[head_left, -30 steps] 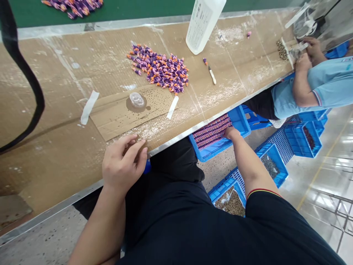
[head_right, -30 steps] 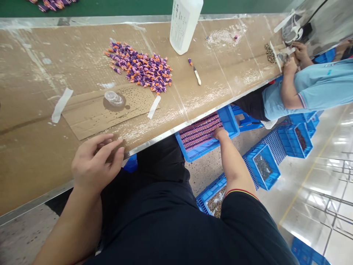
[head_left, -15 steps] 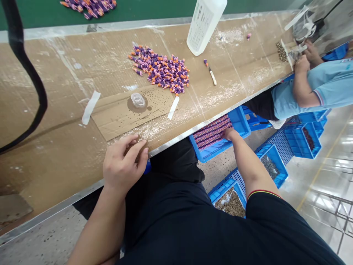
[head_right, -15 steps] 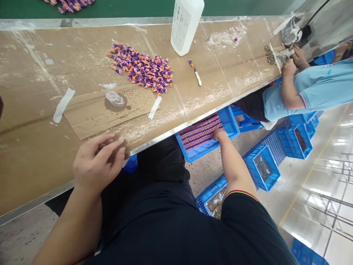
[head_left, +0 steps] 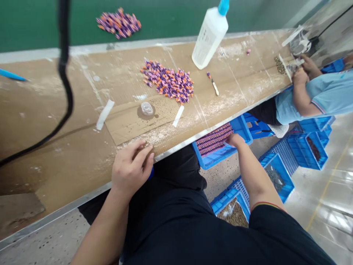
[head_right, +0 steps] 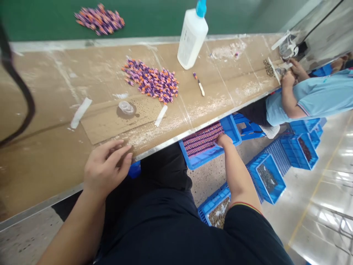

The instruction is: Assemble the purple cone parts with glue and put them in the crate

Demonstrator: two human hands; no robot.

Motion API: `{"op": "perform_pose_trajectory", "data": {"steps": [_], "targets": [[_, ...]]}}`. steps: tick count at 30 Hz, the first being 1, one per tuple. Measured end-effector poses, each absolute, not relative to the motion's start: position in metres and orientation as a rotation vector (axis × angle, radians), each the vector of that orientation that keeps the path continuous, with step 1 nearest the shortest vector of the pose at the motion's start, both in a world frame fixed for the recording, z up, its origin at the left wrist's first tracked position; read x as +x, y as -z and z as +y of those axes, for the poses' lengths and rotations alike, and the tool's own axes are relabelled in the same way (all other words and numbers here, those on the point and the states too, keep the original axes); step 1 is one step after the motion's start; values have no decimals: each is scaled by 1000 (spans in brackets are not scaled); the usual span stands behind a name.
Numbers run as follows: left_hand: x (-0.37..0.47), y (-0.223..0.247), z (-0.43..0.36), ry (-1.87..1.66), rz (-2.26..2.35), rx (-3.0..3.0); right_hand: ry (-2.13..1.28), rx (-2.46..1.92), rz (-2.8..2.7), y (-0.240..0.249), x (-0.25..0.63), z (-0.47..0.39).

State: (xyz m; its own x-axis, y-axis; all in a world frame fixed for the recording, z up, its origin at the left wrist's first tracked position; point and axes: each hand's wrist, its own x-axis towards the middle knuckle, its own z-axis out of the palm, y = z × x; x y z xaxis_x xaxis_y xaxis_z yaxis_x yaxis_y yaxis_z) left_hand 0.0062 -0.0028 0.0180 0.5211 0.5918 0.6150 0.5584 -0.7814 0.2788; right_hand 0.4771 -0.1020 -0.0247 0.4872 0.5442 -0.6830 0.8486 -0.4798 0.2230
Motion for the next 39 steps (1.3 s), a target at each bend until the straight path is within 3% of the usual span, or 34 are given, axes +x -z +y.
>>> {"op": "perform_pose_trajectory", "data": {"steps": [4,7,9,11,15,17,21,29,39], "targets": [[5,-23,-4,-1116,1021,2727,894,2215,1338,-44,460,-86],[4,-25,-5,-1114,1061,2714,1518,2126,1806,-93,434,-60],[3,-26,-6,-1113,1088,2690,1716,2059,2175,-111,403,-20],[3,-26,-8,-1119,1104,2667,1470,2171,2545,-113,363,44],[3,-26,-9,-1144,1150,2632,502,2418,2785,-89,283,210],[3,-26,-9,-1159,1188,2612,383,2550,2537,-75,255,282],[3,-28,-9,-1171,1260,2538,454,2774,1980,-56,224,367],[2,-29,-9,-1136,1270,2474,121,2639,2182,-42,213,381],[1,-28,-10,-1198,1206,2493,377,1977,2469,-87,284,306]]}}
